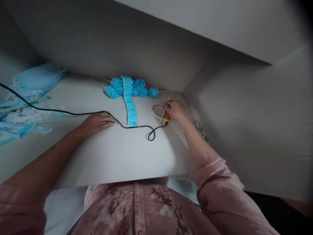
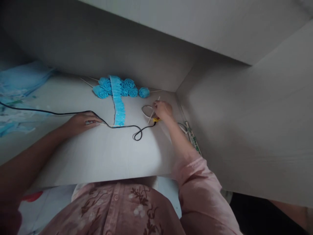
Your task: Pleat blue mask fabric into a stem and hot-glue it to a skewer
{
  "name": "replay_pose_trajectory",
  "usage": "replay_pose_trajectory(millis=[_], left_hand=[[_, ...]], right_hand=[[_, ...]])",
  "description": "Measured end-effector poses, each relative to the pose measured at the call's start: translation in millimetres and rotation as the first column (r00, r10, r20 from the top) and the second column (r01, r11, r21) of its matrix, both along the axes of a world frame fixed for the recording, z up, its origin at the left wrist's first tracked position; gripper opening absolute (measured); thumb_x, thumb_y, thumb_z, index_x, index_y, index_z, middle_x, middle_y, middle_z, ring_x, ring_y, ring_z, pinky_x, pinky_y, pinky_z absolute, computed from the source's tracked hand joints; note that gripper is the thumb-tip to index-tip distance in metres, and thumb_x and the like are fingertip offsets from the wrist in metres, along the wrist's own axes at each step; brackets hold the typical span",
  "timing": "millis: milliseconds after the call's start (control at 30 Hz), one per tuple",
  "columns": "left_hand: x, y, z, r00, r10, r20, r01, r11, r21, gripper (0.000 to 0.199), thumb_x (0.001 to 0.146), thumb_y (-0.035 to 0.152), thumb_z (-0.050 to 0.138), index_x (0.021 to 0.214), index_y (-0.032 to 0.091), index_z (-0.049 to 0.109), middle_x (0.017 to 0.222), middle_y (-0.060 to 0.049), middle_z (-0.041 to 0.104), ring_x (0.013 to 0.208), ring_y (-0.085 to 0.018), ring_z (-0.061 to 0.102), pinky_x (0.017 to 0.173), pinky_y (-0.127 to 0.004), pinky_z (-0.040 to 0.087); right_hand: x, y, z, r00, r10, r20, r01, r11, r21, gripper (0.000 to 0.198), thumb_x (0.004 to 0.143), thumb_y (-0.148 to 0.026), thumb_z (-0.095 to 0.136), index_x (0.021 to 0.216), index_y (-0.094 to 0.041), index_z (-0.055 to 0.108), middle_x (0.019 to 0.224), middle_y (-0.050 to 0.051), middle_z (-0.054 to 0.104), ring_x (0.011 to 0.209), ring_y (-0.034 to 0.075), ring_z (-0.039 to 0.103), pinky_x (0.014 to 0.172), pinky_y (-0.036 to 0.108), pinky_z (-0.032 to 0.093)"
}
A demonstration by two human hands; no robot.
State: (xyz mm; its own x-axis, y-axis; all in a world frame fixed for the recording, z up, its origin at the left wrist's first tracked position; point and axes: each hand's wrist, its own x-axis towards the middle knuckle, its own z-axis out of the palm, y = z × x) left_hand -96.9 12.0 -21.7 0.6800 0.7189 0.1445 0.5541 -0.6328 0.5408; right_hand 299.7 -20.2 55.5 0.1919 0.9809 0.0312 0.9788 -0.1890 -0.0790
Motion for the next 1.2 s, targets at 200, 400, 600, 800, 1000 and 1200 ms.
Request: replay_pose_trajectory(millis=[200,400,600,800,1000,1200], left_hand=[[0,-2,1.6,1.000,0.019,-0.025,-0.018,1.000,0.003,0.041,0.096,0.048,0.048,0.102,0.022,0.079,0.106,-0.008,0.076,0.099,-0.021,0.069,0.093,-0.030,0.052],[-2,-1,-5.0,0.999,-0.004,-0.036,0.005,1.000,0.017,0.041,0.099,0.045,0.047,0.105,0.022,0.080,0.105,-0.008,0.076,0.096,-0.021,0.070,0.091,-0.031,0.053],[-5,1,-17.1,1.000,-0.014,0.013,0.013,0.998,0.069,0.040,0.102,0.046,0.049,0.105,0.023,0.081,0.103,-0.007,0.075,0.095,-0.021,0.070,0.087,-0.031,0.053],[-4,0,-15.1,0.999,-0.037,0.036,0.033,0.994,0.104,0.038,0.102,0.043,0.049,0.104,0.022,0.081,0.099,-0.007,0.075,0.091,-0.019,0.069,0.084,-0.029,0.052],[-5,1,-16.6,1.000,-0.018,0.021,0.016,0.995,0.103,0.039,0.102,0.044,0.049,0.104,0.023,0.082,0.099,-0.006,0.076,0.091,-0.019,0.069,0.085,-0.028,0.052],[-6,2,-18.7,1.000,-0.016,0.025,0.013,0.996,0.090,0.036,0.101,0.042,0.051,0.106,0.023,0.081,0.102,-0.006,0.076,0.092,-0.020,0.070,0.085,-0.029,0.052]], right_hand=[[1,61,7,0.988,0.120,-0.093,-0.115,0.991,0.062,0.074,0.099,-0.037,0.064,0.162,-0.012,0.036,0.154,0.018,0.058,0.134,0.026,0.060,0.108,0.035,0.047],[-2,121,-15,0.973,0.143,-0.182,-0.151,0.988,-0.034,0.099,0.089,-0.043,0.077,0.168,-0.016,0.024,0.164,0.016,0.047,0.147,0.030,0.050,0.118,0.038,0.044],[-1,131,-29,0.954,0.166,-0.248,-0.166,0.986,0.020,0.091,0.089,-0.025,0.072,0.167,-0.013,0.027,0.162,0.020,0.048,0.146,0.033,0.052,0.118,0.044,0.042],[6,94,-28,0.881,0.332,-0.337,-0.325,0.942,0.080,0.098,0.079,-0.017,0.075,0.167,-0.020,0.032,0.165,0.013,0.046,0.148,0.032,0.050,0.122,0.048,0.041],[12,65,-27,0.856,0.393,-0.336,-0.372,0.919,0.128,0.098,0.079,-0.017,0.073,0.167,-0.027,0.030,0.162,0.010,0.050,0.146,0.031,0.053,0.121,0.049,0.043],[8,76,-32,0.881,0.401,-0.251,-0.375,0.915,0.147,0.101,0.078,-0.011,0.072,0.167,-0.031,0.030,0.154,0.008,0.059,0.140,0.030,0.057,0.119,0.048,0.045]])
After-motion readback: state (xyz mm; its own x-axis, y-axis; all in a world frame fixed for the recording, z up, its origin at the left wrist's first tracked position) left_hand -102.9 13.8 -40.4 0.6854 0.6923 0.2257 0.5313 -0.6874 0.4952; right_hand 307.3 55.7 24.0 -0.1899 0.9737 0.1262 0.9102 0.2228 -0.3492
